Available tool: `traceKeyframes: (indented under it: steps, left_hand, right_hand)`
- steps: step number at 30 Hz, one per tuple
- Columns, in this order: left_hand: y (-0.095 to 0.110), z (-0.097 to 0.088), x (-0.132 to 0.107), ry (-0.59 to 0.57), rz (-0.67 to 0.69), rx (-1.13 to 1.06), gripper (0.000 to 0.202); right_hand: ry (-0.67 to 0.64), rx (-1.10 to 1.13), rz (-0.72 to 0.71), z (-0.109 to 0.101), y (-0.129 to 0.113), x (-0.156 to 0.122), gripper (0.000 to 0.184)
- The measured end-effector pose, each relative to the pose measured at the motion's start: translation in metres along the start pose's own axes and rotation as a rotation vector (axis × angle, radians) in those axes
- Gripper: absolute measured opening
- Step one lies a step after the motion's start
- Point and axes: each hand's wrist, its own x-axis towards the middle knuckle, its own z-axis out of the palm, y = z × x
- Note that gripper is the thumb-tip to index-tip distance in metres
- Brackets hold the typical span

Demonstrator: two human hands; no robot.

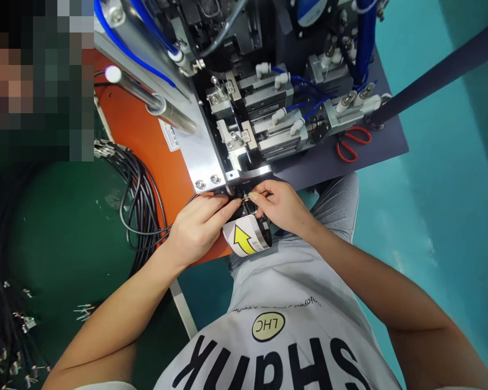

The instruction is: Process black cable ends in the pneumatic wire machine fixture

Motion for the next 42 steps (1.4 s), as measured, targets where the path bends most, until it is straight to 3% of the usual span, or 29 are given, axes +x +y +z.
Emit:
traceKeyframes:
  steps: [5,8,17,23,27,31,33,37,42]
  left_hand:
    - [0.000,-0.002,0.001,0.004,0.009,0.003,0.031]
    - [0.000,-0.003,0.001,0.002,0.008,-0.004,0.030]
    - [0.000,-0.003,0.000,0.009,0.001,-0.020,0.033]
    - [0.000,-0.003,0.000,-0.010,-0.012,-0.028,0.037]
    - [0.001,-0.005,0.002,-0.013,-0.011,-0.021,0.033]
    - [0.002,-0.005,0.002,-0.016,-0.009,-0.014,0.032]
    - [0.001,-0.003,0.001,-0.012,0.001,-0.013,0.032]
    - [0.000,-0.001,-0.001,-0.009,-0.001,-0.038,0.034]
    - [0.001,0.002,-0.002,-0.012,-0.015,-0.053,0.036]
  right_hand:
    - [0.157,-0.124,-0.165,0.001,-0.006,-0.007,0.018]
    - [0.182,-0.180,-0.235,0.007,-0.006,-0.006,0.014]
    - [0.185,-0.124,-0.157,0.024,0.007,-0.003,0.015]
    - [0.145,-0.030,-0.036,0.013,0.006,-0.006,0.020]
    - [0.293,-0.175,-0.266,0.011,-0.002,-0.020,0.014]
    - [0.287,-0.291,-0.417,0.014,-0.004,-0.021,0.008]
    - [0.234,-0.265,-0.369,0.013,0.000,-0.015,0.010]
    - [0.038,-0.034,-0.110,0.006,0.011,-0.004,0.017]
    - [0.115,-0.129,-0.122,0.004,0.006,-0.007,0.022]
